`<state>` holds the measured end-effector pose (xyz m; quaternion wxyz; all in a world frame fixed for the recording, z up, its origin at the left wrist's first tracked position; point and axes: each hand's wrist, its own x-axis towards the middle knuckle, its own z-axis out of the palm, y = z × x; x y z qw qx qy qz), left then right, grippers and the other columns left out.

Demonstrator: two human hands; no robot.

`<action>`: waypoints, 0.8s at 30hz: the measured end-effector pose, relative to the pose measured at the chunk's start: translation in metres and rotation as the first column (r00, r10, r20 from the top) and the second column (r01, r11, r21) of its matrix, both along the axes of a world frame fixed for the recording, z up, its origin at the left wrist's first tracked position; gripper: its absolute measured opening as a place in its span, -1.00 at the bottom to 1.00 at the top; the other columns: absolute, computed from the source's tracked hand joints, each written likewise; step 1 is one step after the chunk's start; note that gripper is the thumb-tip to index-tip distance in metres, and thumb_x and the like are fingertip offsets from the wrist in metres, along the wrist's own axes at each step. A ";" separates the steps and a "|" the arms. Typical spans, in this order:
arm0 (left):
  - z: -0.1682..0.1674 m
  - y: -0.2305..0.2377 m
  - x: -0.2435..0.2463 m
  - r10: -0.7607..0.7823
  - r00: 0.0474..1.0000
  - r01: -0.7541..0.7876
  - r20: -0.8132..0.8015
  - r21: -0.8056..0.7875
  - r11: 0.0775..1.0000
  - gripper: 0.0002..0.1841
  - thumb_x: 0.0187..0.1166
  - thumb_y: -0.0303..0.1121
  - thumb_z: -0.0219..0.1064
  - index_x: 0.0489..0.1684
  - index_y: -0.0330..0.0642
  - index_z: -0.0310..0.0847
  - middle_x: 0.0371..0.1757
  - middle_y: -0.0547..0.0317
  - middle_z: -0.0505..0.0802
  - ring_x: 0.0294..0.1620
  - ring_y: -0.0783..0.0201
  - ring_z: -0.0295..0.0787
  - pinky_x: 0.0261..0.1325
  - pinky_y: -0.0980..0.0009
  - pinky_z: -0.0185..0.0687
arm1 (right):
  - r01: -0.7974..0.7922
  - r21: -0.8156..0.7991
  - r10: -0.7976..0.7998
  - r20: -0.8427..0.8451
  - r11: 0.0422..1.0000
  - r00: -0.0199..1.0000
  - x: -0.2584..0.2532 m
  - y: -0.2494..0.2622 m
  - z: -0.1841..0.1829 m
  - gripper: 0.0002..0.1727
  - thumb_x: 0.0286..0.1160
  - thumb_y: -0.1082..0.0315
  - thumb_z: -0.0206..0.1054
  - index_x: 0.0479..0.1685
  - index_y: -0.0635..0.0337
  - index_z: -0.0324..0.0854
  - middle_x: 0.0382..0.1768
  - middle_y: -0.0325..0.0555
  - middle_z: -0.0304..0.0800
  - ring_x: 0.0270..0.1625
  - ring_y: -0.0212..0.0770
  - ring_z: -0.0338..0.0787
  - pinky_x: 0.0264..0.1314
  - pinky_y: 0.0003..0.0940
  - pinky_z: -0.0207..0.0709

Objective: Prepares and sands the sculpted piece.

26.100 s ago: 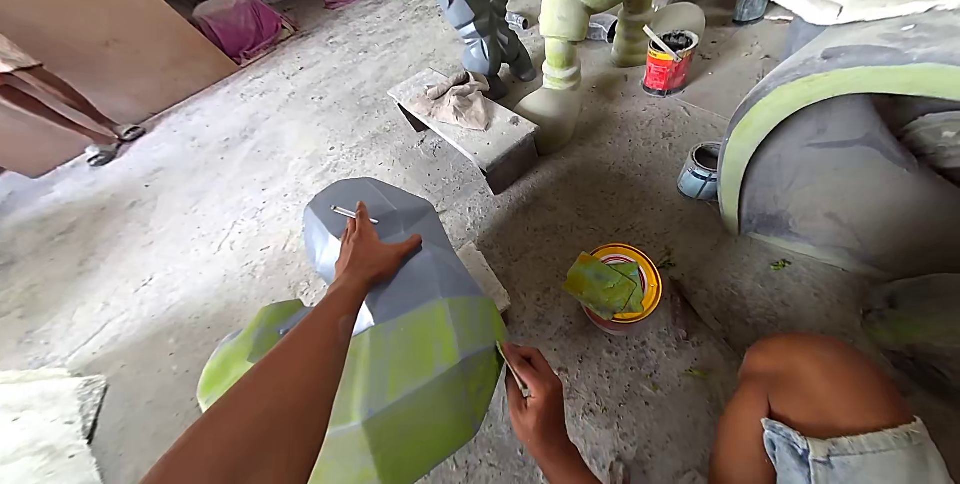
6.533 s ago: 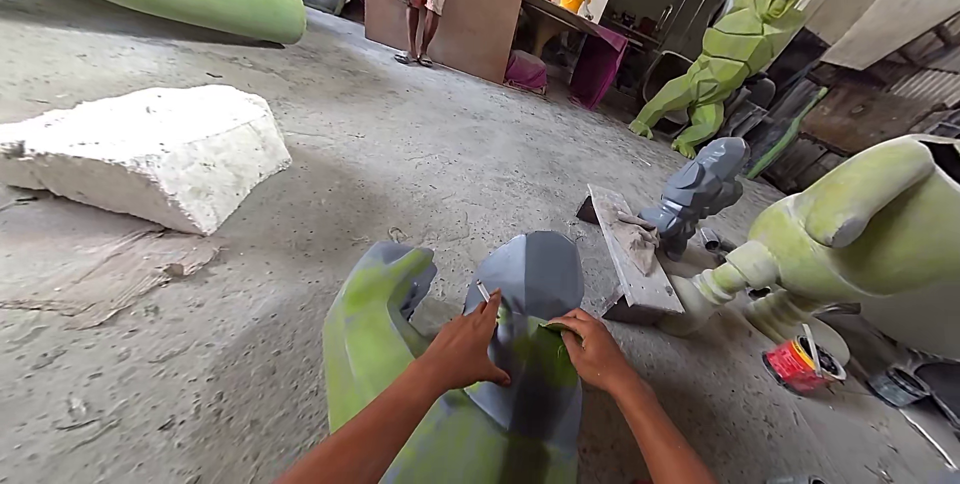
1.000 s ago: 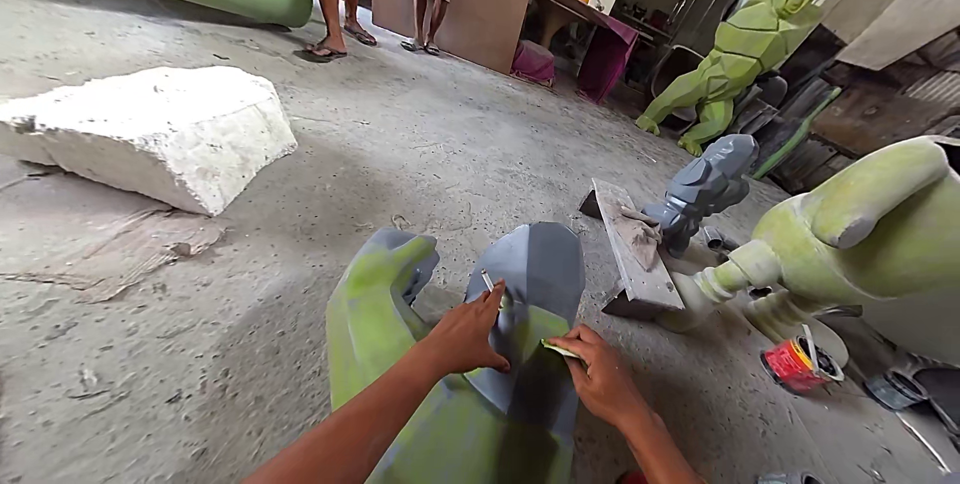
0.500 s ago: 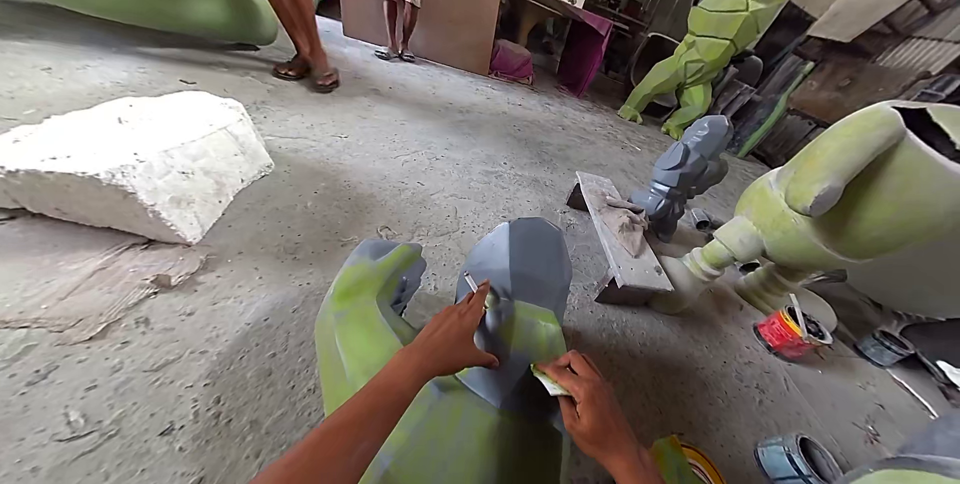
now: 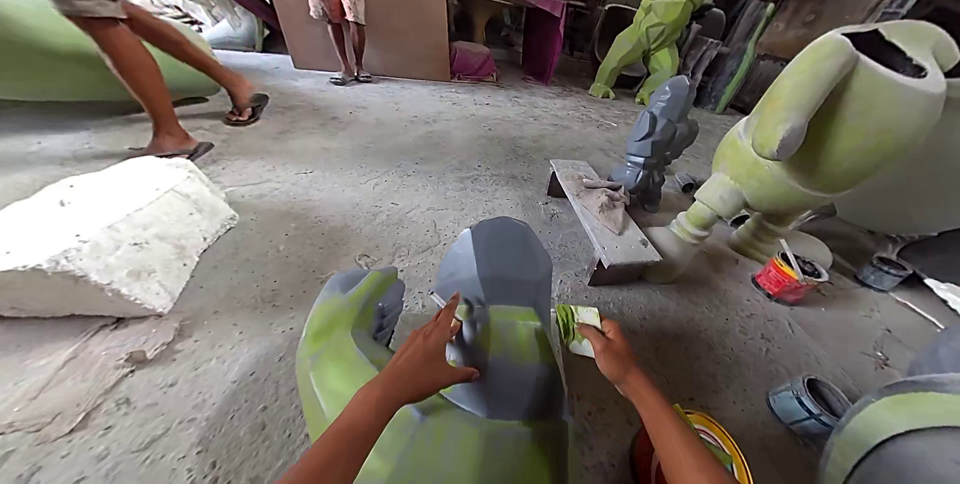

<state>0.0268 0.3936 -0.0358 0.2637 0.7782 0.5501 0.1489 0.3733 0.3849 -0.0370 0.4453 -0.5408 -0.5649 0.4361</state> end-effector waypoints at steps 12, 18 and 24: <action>0.002 -0.007 0.002 0.086 0.988 -0.085 0.124 -0.017 0.996 0.45 -0.01 0.43 0.64 0.93 -0.15 -0.18 0.84 -0.06 0.28 0.67 0.07 0.50 0.62 0.07 0.54 | -0.231 -0.150 0.250 0.126 0.961 0.960 -0.007 0.033 -0.009 -0.69 0.65 0.22 0.22 0.06 0.24 0.76 -0.06 -0.07 0.87 0.04 -0.30 0.83 0.23 -0.18 0.67; 0.002 -0.005 0.006 0.146 0.978 -0.143 0.151 -0.033 0.989 0.34 0.14 0.46 0.53 0.92 -0.10 -0.15 0.83 -0.06 0.31 0.61 0.06 0.58 0.55 0.00 0.61 | -0.219 -0.118 0.209 -0.088 0.969 0.974 0.025 -0.019 -0.017 -0.73 0.60 0.31 0.23 0.02 0.28 0.77 -0.05 -0.11 0.90 0.07 -0.31 0.86 0.28 -0.22 0.72; 0.011 -0.016 0.023 0.223 0.950 -0.214 0.217 -0.065 0.975 0.38 0.11 0.35 0.63 0.95 0.03 -0.28 0.88 -0.07 0.18 0.59 -0.01 0.59 0.51 -0.06 0.64 | 0.075 -0.308 -0.187 -0.351 0.949 0.918 0.049 -0.080 -0.034 -0.69 0.53 0.30 0.30 0.11 0.33 0.66 -0.04 0.04 0.86 0.04 -0.12 0.87 0.17 -0.10 0.79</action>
